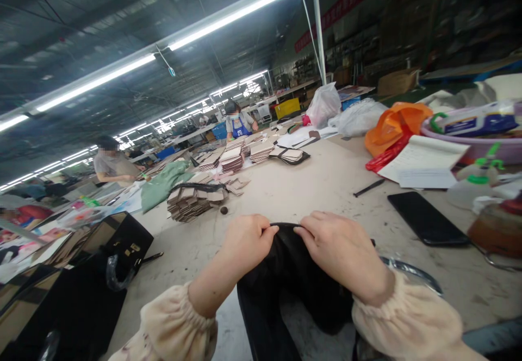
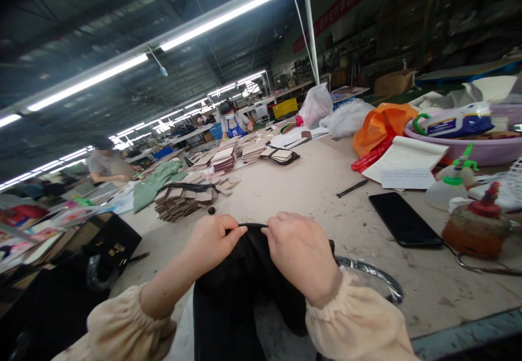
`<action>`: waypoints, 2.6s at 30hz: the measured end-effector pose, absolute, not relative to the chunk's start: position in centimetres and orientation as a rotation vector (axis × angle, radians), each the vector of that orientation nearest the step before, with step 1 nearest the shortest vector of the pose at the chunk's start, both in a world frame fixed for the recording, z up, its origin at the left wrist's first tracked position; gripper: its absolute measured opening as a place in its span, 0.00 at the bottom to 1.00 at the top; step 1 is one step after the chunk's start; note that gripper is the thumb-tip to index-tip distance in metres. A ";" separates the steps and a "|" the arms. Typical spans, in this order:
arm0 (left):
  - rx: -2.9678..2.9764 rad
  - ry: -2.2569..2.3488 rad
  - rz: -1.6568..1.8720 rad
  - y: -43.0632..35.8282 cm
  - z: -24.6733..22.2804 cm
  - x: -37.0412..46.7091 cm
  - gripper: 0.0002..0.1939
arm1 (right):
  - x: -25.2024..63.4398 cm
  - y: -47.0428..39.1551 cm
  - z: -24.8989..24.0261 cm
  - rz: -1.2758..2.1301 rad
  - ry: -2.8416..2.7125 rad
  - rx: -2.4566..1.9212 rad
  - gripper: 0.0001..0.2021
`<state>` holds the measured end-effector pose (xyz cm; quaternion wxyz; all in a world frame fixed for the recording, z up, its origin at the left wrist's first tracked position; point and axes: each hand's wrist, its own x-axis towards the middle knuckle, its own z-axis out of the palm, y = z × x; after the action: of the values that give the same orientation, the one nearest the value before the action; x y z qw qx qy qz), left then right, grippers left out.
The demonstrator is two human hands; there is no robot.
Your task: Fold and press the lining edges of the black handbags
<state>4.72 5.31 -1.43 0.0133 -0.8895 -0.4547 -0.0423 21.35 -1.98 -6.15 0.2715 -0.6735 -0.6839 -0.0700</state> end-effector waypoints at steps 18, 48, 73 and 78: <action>-2.784 -1.466 -0.161 4.9 -1.4 4.4 0.18 | 19.8 -1.6 -6.1 -0.169 -1.879 -1.717 0.12; -2.812 -1.475 -0.211 5.2 -1.5 4.4 0.19 | 22.0 -2.3 -5.5 -0.116 -1.958 -1.804 0.11; -2.788 -2.561 -1.549 -9.5 -5.9 -1.2 0.44 | 20.8 -5.4 -5.4 -0.338 -1.826 -1.774 0.13; -3.094 -2.563 -1.268 -7.5 -3.2 -1.6 0.41 | 21.6 -6.5 -5.3 -0.340 -1.805 -1.808 0.12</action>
<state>-1.58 -7.55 -3.20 -0.5104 -0.6315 -0.5232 -0.2588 21.57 -6.55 -5.32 0.2786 -0.6738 -0.6726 -0.1267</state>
